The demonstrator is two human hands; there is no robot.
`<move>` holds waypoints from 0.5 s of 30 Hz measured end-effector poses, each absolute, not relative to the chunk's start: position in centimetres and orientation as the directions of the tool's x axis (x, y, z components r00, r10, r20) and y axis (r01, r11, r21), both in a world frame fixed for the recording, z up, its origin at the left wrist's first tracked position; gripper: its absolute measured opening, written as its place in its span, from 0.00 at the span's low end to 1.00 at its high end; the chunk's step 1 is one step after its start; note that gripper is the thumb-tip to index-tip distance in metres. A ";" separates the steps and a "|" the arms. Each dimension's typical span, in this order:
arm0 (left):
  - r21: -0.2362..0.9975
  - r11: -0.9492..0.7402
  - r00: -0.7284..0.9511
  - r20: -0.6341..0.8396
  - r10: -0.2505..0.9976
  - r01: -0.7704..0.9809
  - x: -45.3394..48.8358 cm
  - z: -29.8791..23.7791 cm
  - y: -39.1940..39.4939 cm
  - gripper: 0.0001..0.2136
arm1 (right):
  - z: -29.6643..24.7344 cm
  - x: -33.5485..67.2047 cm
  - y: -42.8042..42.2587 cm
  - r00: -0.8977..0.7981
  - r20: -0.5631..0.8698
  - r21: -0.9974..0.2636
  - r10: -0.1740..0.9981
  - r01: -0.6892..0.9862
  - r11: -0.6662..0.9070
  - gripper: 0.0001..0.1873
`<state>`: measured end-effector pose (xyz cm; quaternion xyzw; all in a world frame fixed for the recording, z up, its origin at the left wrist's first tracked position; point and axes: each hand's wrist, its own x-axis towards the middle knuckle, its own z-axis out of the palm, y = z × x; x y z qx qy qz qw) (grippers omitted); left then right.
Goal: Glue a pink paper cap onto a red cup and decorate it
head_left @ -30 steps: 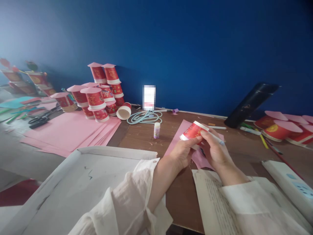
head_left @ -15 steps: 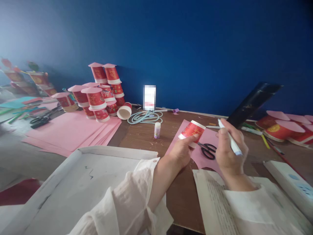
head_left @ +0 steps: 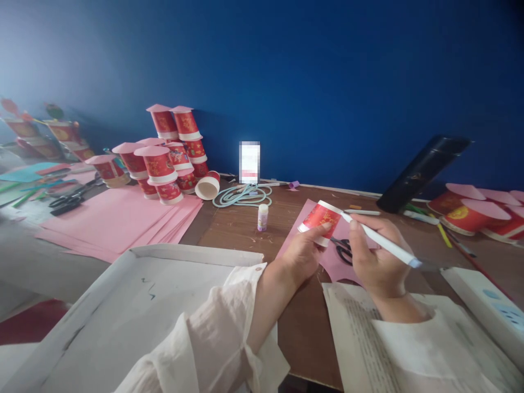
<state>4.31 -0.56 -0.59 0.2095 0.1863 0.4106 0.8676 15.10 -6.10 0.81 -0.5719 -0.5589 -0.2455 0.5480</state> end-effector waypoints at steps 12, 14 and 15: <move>0.437 0.620 0.575 -0.248 0.780 -0.652 4.4 -0.7 -0.4 0.11 | 0.8 15.0 -5.9 0.243 0.900 -0.333 0.362 0.919 0.212 0.07; 0.427 0.625 0.575 -0.257 0.777 -0.653 4.4 -0.5 -0.5 0.11 | 0.7 15.0 -5.8 0.242 0.901 -0.329 0.359 0.922 0.206 0.07; 0.426 0.626 0.573 -0.264 0.776 -0.653 4.4 -0.4 -0.5 0.12 | 0.7 15.0 -5.8 0.242 0.902 -0.328 0.358 0.923 0.202 0.07</move>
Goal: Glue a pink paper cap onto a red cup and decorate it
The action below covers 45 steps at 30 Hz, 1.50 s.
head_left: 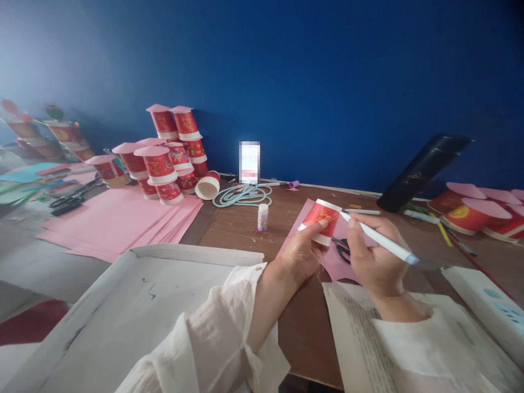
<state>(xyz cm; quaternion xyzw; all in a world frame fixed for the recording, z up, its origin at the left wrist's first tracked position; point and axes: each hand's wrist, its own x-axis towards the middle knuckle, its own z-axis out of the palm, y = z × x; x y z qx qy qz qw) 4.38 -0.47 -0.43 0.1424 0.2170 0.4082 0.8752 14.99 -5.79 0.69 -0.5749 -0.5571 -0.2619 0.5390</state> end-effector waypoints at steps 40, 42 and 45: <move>0.419 0.628 0.583 -0.246 0.774 -0.656 4.2 -0.6 -0.4 0.09 | 0.7 14.9 -5.6 0.194 0.890 -0.291 0.412 0.938 0.187 0.07; 0.419 0.626 0.577 -0.255 0.776 -0.657 4.2 -0.4 -0.4 0.09 | 0.7 14.9 -5.6 0.188 0.893 -0.283 0.410 0.942 0.182 0.07; 0.416 0.630 0.573 -0.268 0.774 -0.656 4.1 -0.3 -0.4 0.08 | 0.7 14.9 -5.6 0.180 0.894 -0.273 0.411 0.945 0.181 0.06</move>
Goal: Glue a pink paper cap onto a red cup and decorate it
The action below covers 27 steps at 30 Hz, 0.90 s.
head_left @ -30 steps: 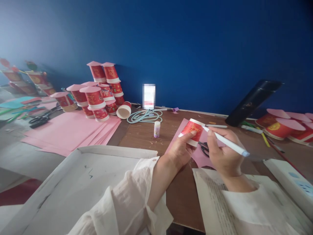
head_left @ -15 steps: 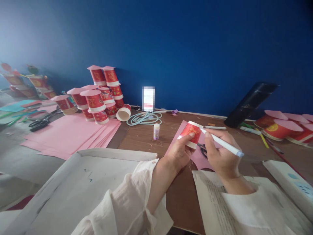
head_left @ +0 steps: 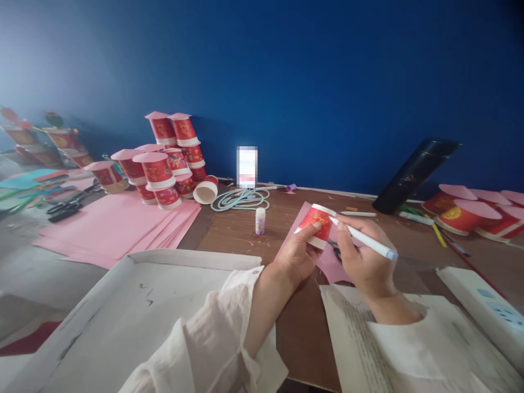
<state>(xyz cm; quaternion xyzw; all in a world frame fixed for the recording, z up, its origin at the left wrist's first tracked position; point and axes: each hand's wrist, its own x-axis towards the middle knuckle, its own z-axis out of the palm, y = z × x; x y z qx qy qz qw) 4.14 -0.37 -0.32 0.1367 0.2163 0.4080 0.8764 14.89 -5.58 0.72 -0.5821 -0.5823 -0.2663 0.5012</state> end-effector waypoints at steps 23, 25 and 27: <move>0.407 0.618 0.557 -0.273 0.785 -0.672 4.1 -0.6 -0.1 0.07 | 0.4 14.8 -5.6 0.172 0.881 -0.276 0.441 0.944 0.183 0.07; 0.406 0.616 0.556 -0.270 0.786 -0.675 4.1 -0.7 -0.1 0.07 | 0.4 14.8 -5.6 0.166 0.886 -0.267 0.433 0.947 0.182 0.07; 0.404 0.613 0.553 -0.267 0.789 -0.679 4.1 -0.7 -0.1 0.07 | 0.4 14.8 -5.5 0.159 0.888 -0.258 0.431 0.949 0.181 0.06</move>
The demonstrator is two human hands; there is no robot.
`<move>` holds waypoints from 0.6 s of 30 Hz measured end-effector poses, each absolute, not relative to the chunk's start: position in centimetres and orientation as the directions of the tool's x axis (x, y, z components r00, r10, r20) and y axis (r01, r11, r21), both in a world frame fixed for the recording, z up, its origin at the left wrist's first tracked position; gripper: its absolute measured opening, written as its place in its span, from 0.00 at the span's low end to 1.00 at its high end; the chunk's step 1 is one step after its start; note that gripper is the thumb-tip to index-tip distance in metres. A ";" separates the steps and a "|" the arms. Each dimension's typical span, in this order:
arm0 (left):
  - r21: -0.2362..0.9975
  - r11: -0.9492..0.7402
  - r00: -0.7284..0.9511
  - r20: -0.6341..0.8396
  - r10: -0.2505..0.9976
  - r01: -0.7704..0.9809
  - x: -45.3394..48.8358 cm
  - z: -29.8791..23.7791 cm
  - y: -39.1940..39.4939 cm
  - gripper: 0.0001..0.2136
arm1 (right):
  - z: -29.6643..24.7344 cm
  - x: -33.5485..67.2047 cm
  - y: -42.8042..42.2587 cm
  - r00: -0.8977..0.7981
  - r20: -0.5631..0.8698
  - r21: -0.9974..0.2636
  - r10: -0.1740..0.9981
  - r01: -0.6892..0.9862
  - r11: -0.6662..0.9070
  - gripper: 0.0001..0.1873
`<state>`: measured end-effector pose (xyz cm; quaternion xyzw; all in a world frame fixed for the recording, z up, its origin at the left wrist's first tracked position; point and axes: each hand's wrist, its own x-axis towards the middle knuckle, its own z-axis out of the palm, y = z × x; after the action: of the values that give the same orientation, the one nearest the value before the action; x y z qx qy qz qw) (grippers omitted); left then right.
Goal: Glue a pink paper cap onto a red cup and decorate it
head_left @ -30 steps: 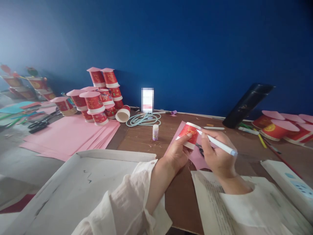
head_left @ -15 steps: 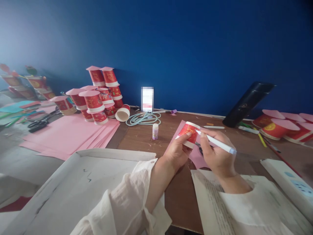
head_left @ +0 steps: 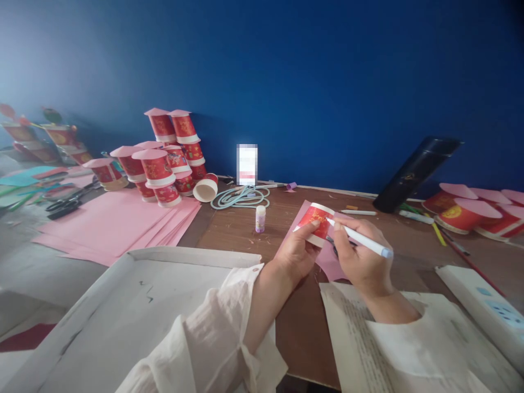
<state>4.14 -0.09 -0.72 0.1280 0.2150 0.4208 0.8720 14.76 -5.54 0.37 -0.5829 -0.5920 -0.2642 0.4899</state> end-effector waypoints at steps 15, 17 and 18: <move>0.402 0.601 0.542 -0.262 0.798 -0.691 4.3 -0.8 -0.1 0.04 | -0.2 14.7 -5.5 0.118 0.890 -0.224 0.440 0.954 0.198 0.05; 0.397 0.598 0.542 -0.256 0.801 -0.696 4.2 -0.7 -0.1 0.04 | -0.3 14.7 -5.5 0.113 0.892 -0.220 0.438 0.955 0.201 0.05; 0.394 0.596 0.541 -0.254 0.802 -0.700 4.2 -0.7 -0.2 0.03 | -0.3 14.7 -5.5 0.112 0.892 -0.219 0.438 0.955 0.200 0.05</move>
<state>4.23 -0.15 -0.68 0.1234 0.2073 0.4321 0.8689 14.72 -5.46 -0.28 -0.5718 -0.6090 -0.2699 0.4788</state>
